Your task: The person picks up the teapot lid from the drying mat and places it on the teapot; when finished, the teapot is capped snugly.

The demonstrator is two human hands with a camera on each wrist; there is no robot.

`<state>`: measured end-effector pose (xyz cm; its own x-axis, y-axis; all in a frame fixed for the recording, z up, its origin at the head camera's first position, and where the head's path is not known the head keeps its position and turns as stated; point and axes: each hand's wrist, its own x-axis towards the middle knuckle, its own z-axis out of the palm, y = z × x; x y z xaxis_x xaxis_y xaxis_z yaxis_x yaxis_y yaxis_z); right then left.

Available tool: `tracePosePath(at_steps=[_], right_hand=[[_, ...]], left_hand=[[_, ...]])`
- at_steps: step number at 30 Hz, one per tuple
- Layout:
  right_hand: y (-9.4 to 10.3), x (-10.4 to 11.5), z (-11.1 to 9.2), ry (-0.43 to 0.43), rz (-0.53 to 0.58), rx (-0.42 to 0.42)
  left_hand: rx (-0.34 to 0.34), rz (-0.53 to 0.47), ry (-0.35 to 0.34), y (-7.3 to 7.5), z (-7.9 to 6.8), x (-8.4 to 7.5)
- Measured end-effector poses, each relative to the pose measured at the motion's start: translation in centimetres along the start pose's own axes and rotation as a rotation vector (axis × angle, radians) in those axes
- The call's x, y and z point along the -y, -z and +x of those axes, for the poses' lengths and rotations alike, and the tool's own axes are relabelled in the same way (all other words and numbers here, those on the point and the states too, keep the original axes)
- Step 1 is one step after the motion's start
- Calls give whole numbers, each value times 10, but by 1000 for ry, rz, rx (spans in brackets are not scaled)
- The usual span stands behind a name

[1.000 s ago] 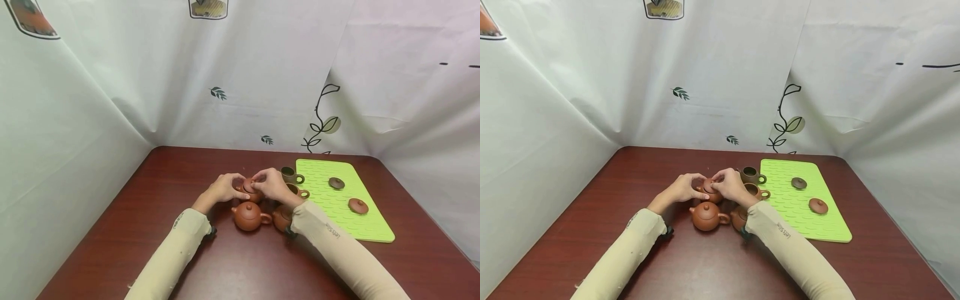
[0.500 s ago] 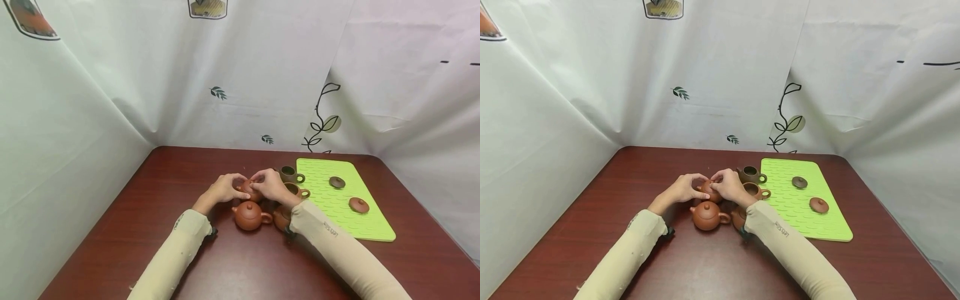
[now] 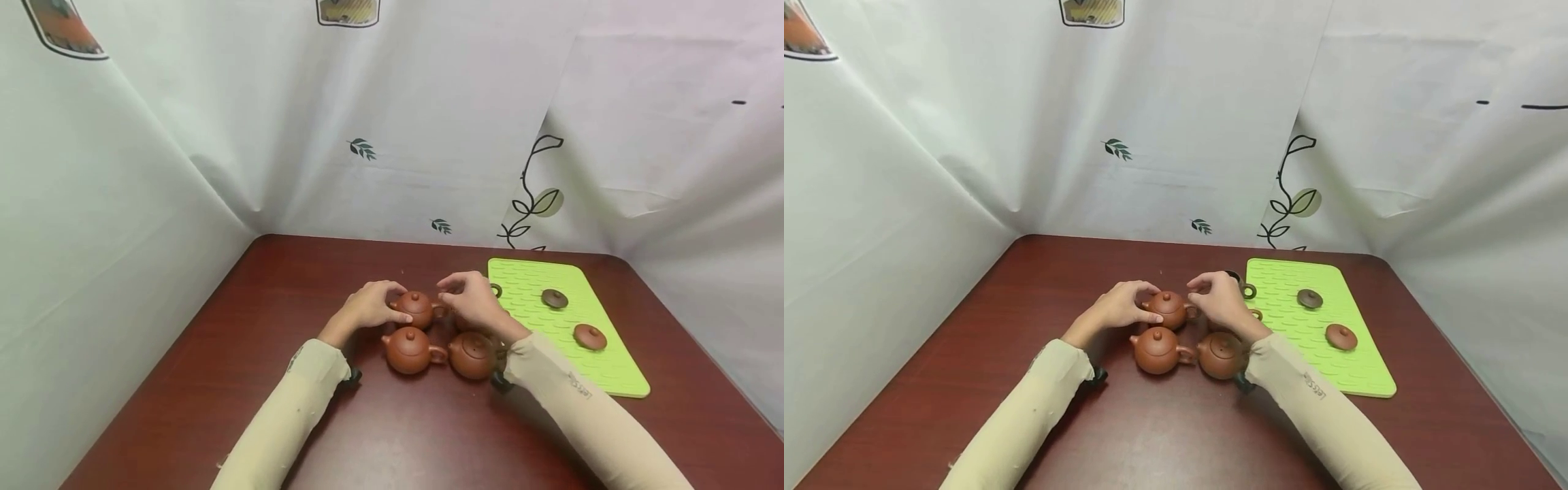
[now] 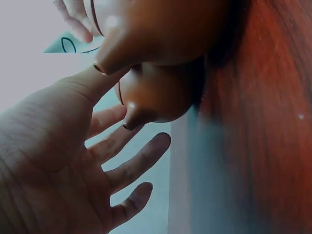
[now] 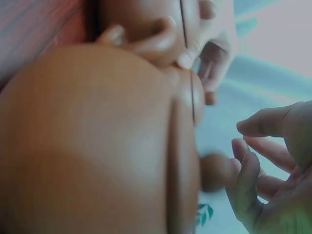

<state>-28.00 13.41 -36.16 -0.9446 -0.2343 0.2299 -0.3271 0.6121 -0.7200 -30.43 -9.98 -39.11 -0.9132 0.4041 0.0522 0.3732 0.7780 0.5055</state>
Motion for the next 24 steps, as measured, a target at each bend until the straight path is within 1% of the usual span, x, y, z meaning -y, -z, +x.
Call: tracePosePath(at_steps=[3, 6, 8, 10, 13, 16, 22, 24], right_hand=[[13, -7, -7, 17, -21, -32], [23, -13, -14, 11, -14, -47], [28, -16, -17, 3, -5, -43], [32, -19, -20, 0, 0, -39], [36, -21, -23, 6, -10, -46], [42, -24, -26, 0, -11, -62], [54, -32, -35, -38, 48, -57], [59, -35, -40, -32, 35, -65]], left_hand=[[12, 25, -14, 2, 0, -5], [21, 97, -12, 6, -1, -11], [14, 139, -9, 10, -2, -15], [-9, 159, -12, 14, -3, -20], [-50, 126, -37, 18, -4, -28], [-74, 90, -68, 19, -4, -38], [-99, 84, -129, 9, -2, -58], [-105, 86, -143, 4, -2, -65]])
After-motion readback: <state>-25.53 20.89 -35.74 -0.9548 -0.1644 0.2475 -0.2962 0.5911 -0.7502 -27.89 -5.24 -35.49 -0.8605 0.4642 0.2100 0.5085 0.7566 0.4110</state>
